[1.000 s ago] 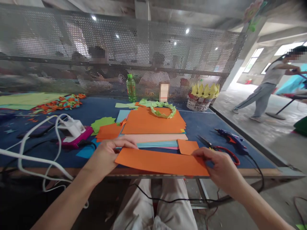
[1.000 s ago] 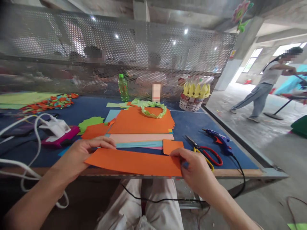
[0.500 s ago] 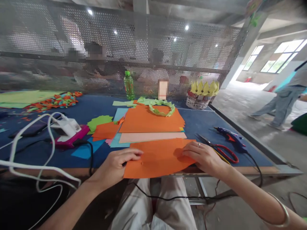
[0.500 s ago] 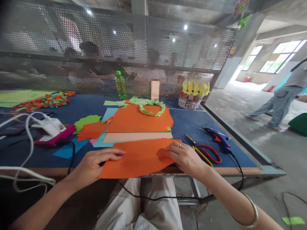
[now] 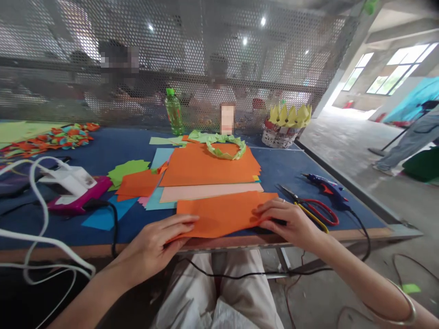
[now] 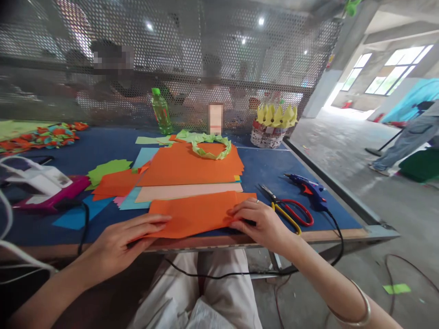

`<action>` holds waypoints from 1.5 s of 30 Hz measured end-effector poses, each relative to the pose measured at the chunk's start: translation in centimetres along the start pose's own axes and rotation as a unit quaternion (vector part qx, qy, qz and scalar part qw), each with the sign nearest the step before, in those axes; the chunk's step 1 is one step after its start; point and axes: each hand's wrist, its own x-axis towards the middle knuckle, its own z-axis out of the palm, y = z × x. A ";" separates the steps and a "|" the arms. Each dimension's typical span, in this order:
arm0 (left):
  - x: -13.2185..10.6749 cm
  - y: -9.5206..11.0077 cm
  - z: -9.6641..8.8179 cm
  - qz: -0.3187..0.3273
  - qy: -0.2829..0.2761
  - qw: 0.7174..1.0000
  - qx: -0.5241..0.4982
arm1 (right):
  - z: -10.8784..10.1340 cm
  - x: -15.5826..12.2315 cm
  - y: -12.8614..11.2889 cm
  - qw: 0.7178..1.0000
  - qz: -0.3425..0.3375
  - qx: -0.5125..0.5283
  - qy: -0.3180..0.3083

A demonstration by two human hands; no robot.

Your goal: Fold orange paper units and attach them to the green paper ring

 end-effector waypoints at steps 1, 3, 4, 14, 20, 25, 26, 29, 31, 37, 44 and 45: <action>0.1 0.1 0.0 -0.003 0.005 1.000 -0.004 | 0.2 0.2 0.1 1.000 0.018 0.005 0.011; 0.3 0.4 0.0 -0.015 0.018 1.000 -0.009 | 0.7 0.6 0.2 0.998 0.054 -0.002 0.027; 0.4 0.4 0.0 -0.024 0.025 0.999 -0.008 | 0.9 0.8 0.2 0.997 0.070 -0.010 0.032; 1.0 0.3 1.5 -0.165 0.144 0.973 0.070 | 1.6 2.0 -1.1 0.981 0.161 -0.096 0.045; 1.0 0.5 2.1 -0.170 0.163 0.968 0.090 | 1.7 2.1 -0.9 0.975 0.188 -0.108 0.057; 1.0 0.8 1.9 -0.136 0.135 0.976 0.106 | 1.8 2.4 -0.7 0.972 0.197 -0.124 0.037; 1.1 0.9 1.9 -0.140 0.132 0.976 0.105 | 1.8 2.4 -0.7 0.972 0.192 -0.129 0.031; 1.4 1.3 1.7 -0.157 0.121 0.975 0.099 | 1.8 2.6 -0.5 0.973 0.180 -0.146 0.014; 1.6 1.4 1.7 -0.153 0.120 0.976 0.095 | 1.9 2.7 -0.4 0.971 0.176 -0.163 0.003; 1.6 1.0 1.6 -0.148 0.121 0.979 0.074 | 1.9 3.1 -0.5 0.962 0.172 -0.213 -0.025; 1.8 1.3 1.3 -0.213 0.117 0.970 -0.001 | 2.0 3.1 -1.0 0.955 0.157 -0.247 -0.040; 1.8 1.3 1.3 -0.226 0.126 0.966 -0.003 | 2.0 3.1 -0.9 0.955 0.155 -0.249 -0.040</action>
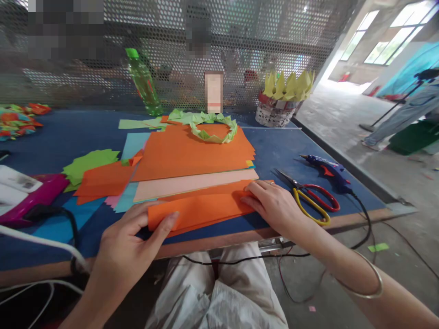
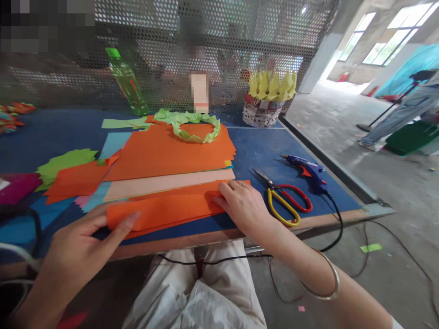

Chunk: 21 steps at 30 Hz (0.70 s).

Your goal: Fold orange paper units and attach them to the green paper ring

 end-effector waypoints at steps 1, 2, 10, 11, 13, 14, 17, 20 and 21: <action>0.0 0.1 0.1 -0.010 0.012 1.000 0.000 | 0.1 0.0 0.1 1.000 -0.003 -0.003 0.001; 0.1 0.1 0.1 -0.015 0.019 1.000 0.002 | 0.3 -0.1 0.2 1.000 -0.008 -0.005 0.004; 0.1 0.5 0.2 0.004 0.011 0.998 0.060 | 1.3 -0.3 1.3 0.999 -0.036 -0.011 0.019; 0.1 0.5 0.2 0.005 0.009 0.998 0.063 | 1.3 -0.3 1.3 0.999 -0.035 -0.015 0.021; 0.1 0.5 0.2 0.006 0.008 0.998 0.067 | 1.3 -0.3 1.3 0.999 -0.033 -0.022 0.023; 0.1 0.5 0.2 0.008 0.005 0.998 0.068 | 1.3 -0.3 1.3 0.999 -0.031 -0.025 0.025; 0.0 0.5 0.3 0.023 0.001 0.997 0.078 | 1.3 -0.3 1.2 0.999 -0.023 -0.026 0.024; -0.1 0.3 0.4 0.055 0.004 0.993 0.101 | 1.1 -0.2 1.0 0.999 -0.015 -0.028 0.017; -0.2 0.2 0.5 0.067 0.007 0.992 0.111 | 1.0 -0.1 0.9 0.999 -0.012 -0.029 0.015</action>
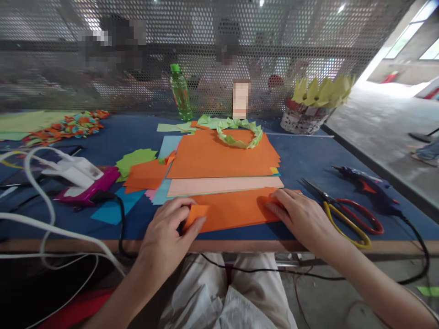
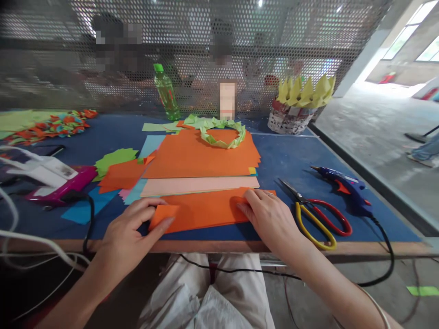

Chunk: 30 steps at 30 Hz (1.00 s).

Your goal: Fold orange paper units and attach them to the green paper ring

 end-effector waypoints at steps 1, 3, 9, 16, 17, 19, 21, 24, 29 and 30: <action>-0.1 -0.1 0.1 0.011 0.005 1.000 0.010 | -0.1 0.1 -0.1 1.000 0.003 0.000 -0.003; -0.2 -0.4 0.1 0.031 0.013 0.999 0.032 | -0.4 0.2 -0.4 1.000 0.011 0.002 -0.010; 0.0 0.5 -0.5 0.066 0.030 0.989 0.128 | -1.0 0.4 -1.0 0.999 0.032 0.004 -0.034; -1.4 2.4 0.5 0.232 -0.103 0.957 0.143 | -1.0 0.4 -1.1 0.999 0.031 0.009 -0.026; -1.6 2.5 0.7 0.235 -0.100 0.955 0.152 | -1.0 0.4 -1.1 0.999 0.030 0.011 -0.024; -2.0 3.0 1.1 0.238 -0.099 0.951 0.172 | -0.9 0.5 -1.0 0.999 0.028 0.014 -0.020; -2.2 4.0 1.6 0.225 -0.096 0.951 0.188 | -0.8 0.4 -1.0 0.999 0.028 0.019 -0.014; -2.4 5.6 2.5 0.178 -0.085 0.961 0.194 | -0.6 0.3 -0.8 0.999 0.027 0.028 -0.004; -2.5 7.1 3.5 0.130 -0.092 0.968 0.192 | -0.4 0.1 -0.5 0.998 0.024 0.061 0.010; -2.5 7.1 3.6 0.125 -0.094 0.969 0.191 | -0.4 0.1 -0.4 0.997 0.026 0.070 0.012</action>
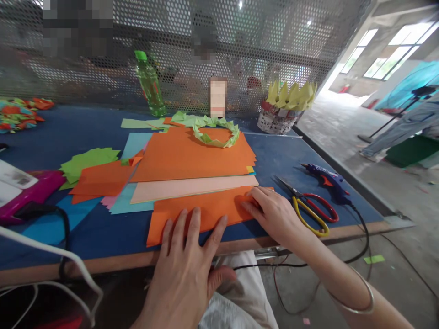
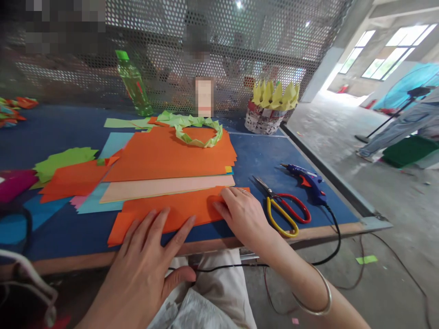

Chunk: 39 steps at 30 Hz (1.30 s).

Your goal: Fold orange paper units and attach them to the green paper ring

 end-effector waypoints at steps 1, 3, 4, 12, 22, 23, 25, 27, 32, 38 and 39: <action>0.0 0.0 0.1 -0.003 -0.002 1.000 -0.002 | 0.0 0.0 0.1 1.000 0.003 0.010 0.001; -0.1 -0.1 0.2 -0.005 -0.007 1.000 -0.003 | -0.1 0.0 0.4 1.000 0.009 0.026 0.000; -0.2 -0.1 0.3 -0.005 -0.007 1.000 -0.004 | -0.3 0.0 0.6 0.999 0.012 0.037 -0.001; -0.1 -0.2 0.3 -0.010 -0.012 0.999 -0.030 | -1.9 -0.1 1.5 0.975 0.041 0.212 -0.047; 0.0 -0.1 0.5 -0.019 -0.008 0.999 -0.043 | -1.8 -0.3 1.6 0.977 0.045 0.206 -0.034; 0.1 -0.1 0.5 -0.016 -0.005 0.999 -0.041 | -1.8 -0.5 1.3 0.982 0.043 0.185 -0.009; 0.1 0.0 0.4 -0.010 0.002 0.999 -0.037 | -1.7 -1.1 0.1 0.990 0.025 0.132 0.048; 0.0 0.1 0.4 -0.011 0.006 0.999 -0.032 | -1.4 -2.0 -1.7 0.992 -0.012 0.095 0.081; -0.3 0.1 0.4 -0.028 -0.020 0.999 -0.036 | 0.4 -4.5 -5.4 0.985 -0.152 0.074 0.038; -0.1 0.2 0.0 -0.033 -0.012 0.998 -0.043 | 2.4 -5.8 -5.1 0.979 -0.195 -0.035 0.051; -0.1 0.3 0.0 -0.037 -0.010 0.998 -0.044 | 2.5 -5.8 -5.0 0.978 -0.192 -0.047 0.060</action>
